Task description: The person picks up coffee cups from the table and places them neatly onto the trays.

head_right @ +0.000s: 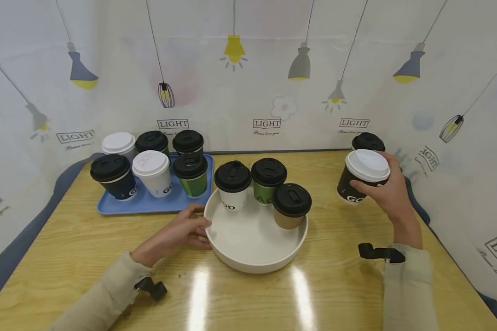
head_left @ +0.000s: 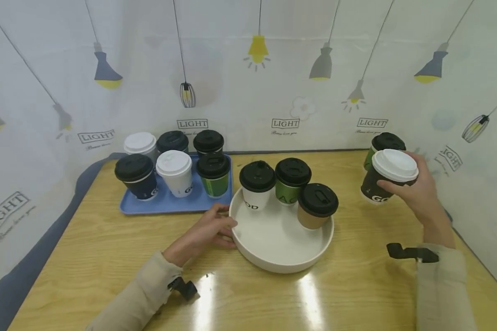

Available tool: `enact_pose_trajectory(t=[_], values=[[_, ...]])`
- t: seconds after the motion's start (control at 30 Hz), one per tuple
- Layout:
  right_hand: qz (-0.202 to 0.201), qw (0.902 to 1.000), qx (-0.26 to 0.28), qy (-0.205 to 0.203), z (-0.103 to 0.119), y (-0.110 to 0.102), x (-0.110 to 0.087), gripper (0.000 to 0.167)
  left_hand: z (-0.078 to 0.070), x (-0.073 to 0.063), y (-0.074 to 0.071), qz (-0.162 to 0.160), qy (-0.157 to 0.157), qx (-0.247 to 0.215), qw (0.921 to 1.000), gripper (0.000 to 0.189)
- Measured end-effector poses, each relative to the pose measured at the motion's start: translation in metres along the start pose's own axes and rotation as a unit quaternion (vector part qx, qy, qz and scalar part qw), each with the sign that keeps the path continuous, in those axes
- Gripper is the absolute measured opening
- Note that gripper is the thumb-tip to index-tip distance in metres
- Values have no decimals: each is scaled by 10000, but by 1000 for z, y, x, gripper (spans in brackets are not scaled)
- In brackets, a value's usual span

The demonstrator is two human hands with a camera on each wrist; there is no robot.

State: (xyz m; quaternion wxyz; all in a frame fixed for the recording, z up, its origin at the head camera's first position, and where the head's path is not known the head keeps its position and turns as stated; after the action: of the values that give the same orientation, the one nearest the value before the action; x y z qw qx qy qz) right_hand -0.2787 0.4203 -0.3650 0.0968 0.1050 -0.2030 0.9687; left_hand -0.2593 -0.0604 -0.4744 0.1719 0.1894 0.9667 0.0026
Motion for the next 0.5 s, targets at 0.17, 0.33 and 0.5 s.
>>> enact_pose_trajectory(t=[0.17, 0.33, 0.5], values=[[1788, 9795, 833, -404, 39, 21, -14, 95, -1, -1, -1, -9, 41, -1, 10000, 65], [3047, 9420, 847, -1123, 75, 39, -31, 104, -1, -1, -1, 11, 31, 12, 10000, 64], [3944, 8896, 1045, -2053, 112, 62, -52, 111, -1, -2, 0, -7, 17, 7, 10000, 64]])
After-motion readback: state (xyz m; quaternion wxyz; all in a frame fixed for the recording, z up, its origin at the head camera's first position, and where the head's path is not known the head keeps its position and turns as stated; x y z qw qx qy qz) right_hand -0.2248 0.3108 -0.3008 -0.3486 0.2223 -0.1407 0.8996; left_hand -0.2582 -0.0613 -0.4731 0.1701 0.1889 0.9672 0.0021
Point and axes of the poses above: each hand's wrist, its own x-axis towards the middle knuckle, its own y-axis out of the palm, z = x × y, the point moved 8 cm from there along x, towards the middle knuckle, and after that the axes turned 4 degrees about y, right-handed, at the moved point
